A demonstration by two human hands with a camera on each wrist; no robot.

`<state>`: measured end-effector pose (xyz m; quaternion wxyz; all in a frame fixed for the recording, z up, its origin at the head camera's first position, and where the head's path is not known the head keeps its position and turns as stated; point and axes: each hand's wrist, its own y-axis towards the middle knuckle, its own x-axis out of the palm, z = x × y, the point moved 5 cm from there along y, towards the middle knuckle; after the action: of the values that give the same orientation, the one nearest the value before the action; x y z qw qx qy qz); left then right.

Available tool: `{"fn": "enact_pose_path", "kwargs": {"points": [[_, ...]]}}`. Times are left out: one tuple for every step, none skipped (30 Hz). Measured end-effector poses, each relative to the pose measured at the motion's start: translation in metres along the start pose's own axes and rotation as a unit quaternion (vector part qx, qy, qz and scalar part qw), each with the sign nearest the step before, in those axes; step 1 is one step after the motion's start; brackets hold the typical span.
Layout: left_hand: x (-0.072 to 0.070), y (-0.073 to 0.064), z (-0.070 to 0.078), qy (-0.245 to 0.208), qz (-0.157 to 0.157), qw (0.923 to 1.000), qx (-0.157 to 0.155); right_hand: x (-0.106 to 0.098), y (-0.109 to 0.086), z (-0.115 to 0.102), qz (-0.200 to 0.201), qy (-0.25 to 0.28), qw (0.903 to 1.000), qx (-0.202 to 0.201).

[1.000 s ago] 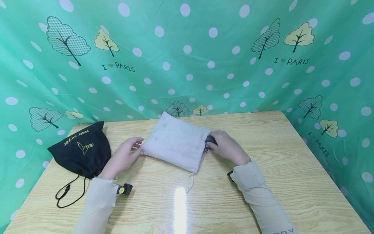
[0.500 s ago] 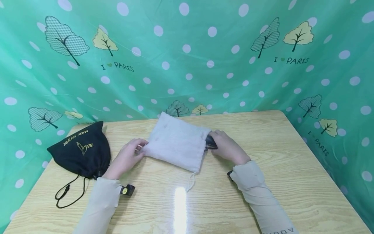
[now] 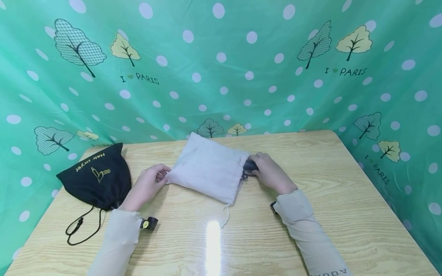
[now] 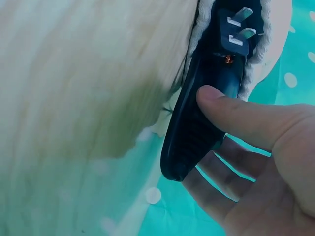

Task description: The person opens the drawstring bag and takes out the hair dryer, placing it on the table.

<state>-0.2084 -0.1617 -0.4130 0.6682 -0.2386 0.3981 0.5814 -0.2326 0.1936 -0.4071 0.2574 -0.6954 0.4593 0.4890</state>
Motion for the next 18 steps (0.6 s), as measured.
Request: {"fn": "enact_pose_path", "kwargs": {"points": [[0.0,0.0,-0.001,0.002,0.001,1.0,-0.001,-0.001,0.0,0.0,0.002,0.002,1.0,-0.001],[-0.001,0.0,-0.001,0.003,0.0,1.0,-0.001,-0.002,0.0,0.001,0.003,0.003,1.0,0.0],[-0.001,0.0,-0.002,0.003,-0.001,1.0,-0.005,-0.002,0.0,0.001,0.003,0.002,1.0,0.0],[-0.001,0.0,-0.002,0.004,-0.003,1.0,-0.006,-0.003,-0.001,0.001,0.002,0.001,1.0,0.001],[-0.001,0.0,-0.001,0.004,-0.006,0.9999,-0.009,-0.003,-0.001,0.002,0.001,-0.001,1.0,0.001],[-0.002,0.0,-0.001,0.004,-0.008,0.9999,-0.013,-0.003,-0.001,0.002,0.0,-0.002,1.0,0.004],[-0.002,0.0,-0.001,0.004,-0.011,0.9998,-0.017,-0.004,-0.001,0.002,-0.002,-0.005,1.0,0.005],[-0.002,0.0,-0.001,0.003,-0.014,0.9997,-0.021,-0.004,-0.001,0.001,-0.005,-0.005,1.0,0.005],[-0.002,0.0,-0.001,0.002,-0.016,0.9995,-0.026,-0.004,-0.001,0.0,-0.008,-0.005,0.9999,0.005],[-0.002,0.0,-0.001,-0.001,-0.017,0.9994,-0.03,-0.004,-0.001,-0.001,-0.011,-0.005,0.9999,0.004],[-0.002,0.0,-0.001,-0.004,-0.019,0.9992,-0.034,-0.004,-0.001,-0.002,-0.013,-0.005,0.9999,0.001],[-0.002,0.0,-0.001,-0.006,-0.02,0.9991,-0.036,-0.004,-0.001,-0.004,-0.014,-0.003,0.9999,-0.001],[-0.002,0.0,0.0,-0.009,-0.02,0.9991,-0.037,-0.004,0.0,-0.005,-0.014,-0.002,0.9999,-0.005],[-0.002,0.0,-0.001,-0.011,-0.02,0.999,-0.039,-0.003,0.0,-0.006,-0.014,-0.001,0.9999,-0.007],[-0.001,0.001,0.0,-0.012,-0.02,0.999,-0.039,-0.003,0.0,-0.007,-0.013,-0.002,0.9999,-0.009],[-0.001,0.001,0.0,-0.012,-0.02,0.999,-0.038,-0.003,0.0,-0.008,-0.011,-0.003,0.9999,-0.009],[0.0,0.001,0.0,-0.013,-0.02,0.9991,-0.037,-0.003,0.0,-0.008,-0.009,-0.004,0.9999,-0.008],[0.0,0.001,0.001,-0.012,-0.019,0.9992,-0.034,-0.003,0.0,-0.008,-0.006,-0.004,1.0,-0.005]]}}
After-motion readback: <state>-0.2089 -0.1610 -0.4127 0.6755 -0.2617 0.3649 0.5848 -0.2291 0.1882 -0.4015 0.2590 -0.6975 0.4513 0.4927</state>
